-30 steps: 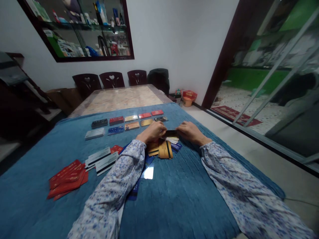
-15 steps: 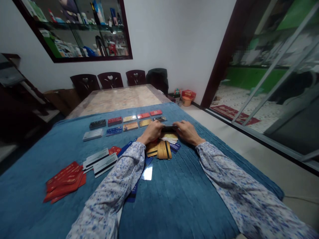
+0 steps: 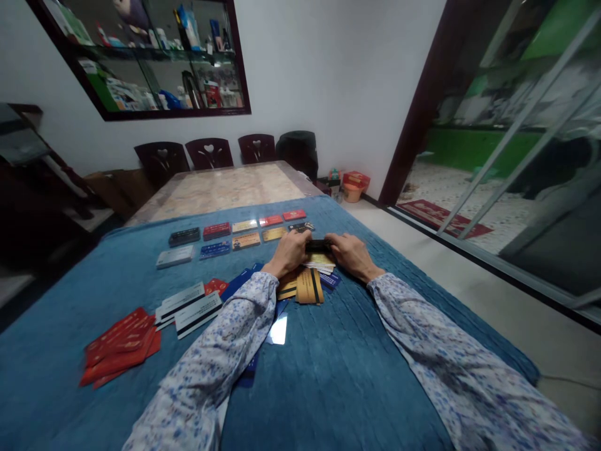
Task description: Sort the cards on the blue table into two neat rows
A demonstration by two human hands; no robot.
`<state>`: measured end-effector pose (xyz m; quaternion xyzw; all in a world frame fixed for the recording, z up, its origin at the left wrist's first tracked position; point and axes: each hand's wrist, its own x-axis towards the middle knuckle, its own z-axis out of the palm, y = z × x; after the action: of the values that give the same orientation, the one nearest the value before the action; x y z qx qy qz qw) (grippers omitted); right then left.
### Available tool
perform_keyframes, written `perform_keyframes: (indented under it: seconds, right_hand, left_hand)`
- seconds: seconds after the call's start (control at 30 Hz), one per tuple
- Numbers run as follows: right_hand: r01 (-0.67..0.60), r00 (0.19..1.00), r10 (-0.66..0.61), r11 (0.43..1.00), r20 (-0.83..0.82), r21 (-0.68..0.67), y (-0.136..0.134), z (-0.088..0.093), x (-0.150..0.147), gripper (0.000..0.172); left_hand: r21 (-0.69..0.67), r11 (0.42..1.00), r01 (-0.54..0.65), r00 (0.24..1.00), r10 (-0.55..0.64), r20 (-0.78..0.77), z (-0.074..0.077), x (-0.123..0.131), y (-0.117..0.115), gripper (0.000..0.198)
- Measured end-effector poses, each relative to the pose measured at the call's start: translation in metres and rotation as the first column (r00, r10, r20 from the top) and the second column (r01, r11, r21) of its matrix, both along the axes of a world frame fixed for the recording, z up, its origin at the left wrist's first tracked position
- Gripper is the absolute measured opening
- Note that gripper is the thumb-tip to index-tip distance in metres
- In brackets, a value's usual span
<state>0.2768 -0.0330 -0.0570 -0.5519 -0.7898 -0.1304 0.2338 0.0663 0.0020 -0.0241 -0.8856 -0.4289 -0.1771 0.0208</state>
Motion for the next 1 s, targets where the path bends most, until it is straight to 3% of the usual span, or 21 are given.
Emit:
perform_keyframes:
  seconds: [0.23,0.57,0.87,1.0]
  right_hand:
    - [0.069,0.997,-0.067,0.996,0.038,-0.052,0.0001,-0.0011,-0.0038,0.038]
    - [0.03,0.999,-0.029,0.999,0.044,-0.025,0.0062,-0.0068,-0.0028,0.059]
    - [0.023,0.999,-0.026,0.998,0.044,0.065,0.0052,-0.0044,0.0004,0.052]
    - [-0.004,0.999,-0.001,0.996,0.051,0.093,0.0035,-0.0021,0.0023,0.055]
  left_hand:
    - [-0.036,0.997,-0.061,0.998,0.06,-0.024,-0.0019,0.0028,-0.0021,0.033]
    - [-0.054,0.994,-0.092,0.991,0.096,0.098,0.0004,0.0038,0.0019,0.036]
    - [-0.056,0.997,-0.044,0.993,0.05,0.106,0.0019,0.0017,0.001,0.036]
    - [-0.016,1.0,-0.007,0.999,0.008,0.052,0.0021,-0.0022,-0.0006,0.045]
